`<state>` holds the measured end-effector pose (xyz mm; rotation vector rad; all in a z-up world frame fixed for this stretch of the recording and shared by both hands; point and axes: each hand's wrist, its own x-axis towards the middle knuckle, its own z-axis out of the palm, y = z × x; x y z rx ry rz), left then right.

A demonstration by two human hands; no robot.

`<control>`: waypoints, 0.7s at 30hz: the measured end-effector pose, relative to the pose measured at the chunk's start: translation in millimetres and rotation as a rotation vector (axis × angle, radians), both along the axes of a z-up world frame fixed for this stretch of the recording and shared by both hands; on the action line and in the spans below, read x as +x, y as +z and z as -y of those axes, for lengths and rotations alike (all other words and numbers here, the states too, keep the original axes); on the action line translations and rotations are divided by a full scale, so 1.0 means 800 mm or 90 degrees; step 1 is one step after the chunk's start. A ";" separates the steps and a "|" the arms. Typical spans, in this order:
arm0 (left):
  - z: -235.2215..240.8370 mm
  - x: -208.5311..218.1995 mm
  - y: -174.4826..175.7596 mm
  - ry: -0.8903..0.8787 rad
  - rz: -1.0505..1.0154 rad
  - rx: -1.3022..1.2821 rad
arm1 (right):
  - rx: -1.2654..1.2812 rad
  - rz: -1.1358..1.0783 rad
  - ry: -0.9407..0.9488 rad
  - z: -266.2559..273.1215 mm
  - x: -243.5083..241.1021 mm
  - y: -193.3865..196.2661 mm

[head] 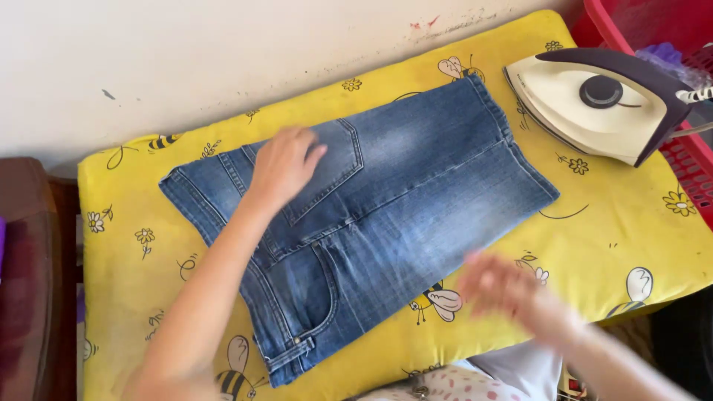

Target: The person irons a pair of blue jeans on a yellow patterned ironing board. They use a white and black iron to smooth the fabric, repeatedly folding and unfolding the jeans to iron different sections, including the legs and waist area.

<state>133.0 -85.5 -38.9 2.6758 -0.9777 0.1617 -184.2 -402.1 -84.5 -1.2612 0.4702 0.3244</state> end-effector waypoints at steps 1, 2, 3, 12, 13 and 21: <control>0.014 0.032 -0.023 -0.002 0.002 -0.001 | -0.001 0.002 -0.002 -0.024 -0.016 -0.001; 0.028 0.066 -0.044 0.012 -0.027 -0.004 | 0.118 -0.098 -0.070 -0.047 -0.030 -0.001; 0.042 0.100 -0.065 0.026 -0.056 -0.007 | 0.239 -0.197 -0.137 -0.070 -0.045 -0.002; 0.070 0.169 -0.086 0.074 -0.345 0.072 | 0.284 -0.094 -0.218 -0.132 0.012 -0.045; 0.068 0.179 -0.091 0.074 -0.344 0.071 | 0.284 -0.093 -0.218 -0.136 0.023 -0.036; -0.032 0.104 0.100 -0.027 -0.530 -0.361 | 0.074 0.150 -0.279 -0.013 0.043 -0.022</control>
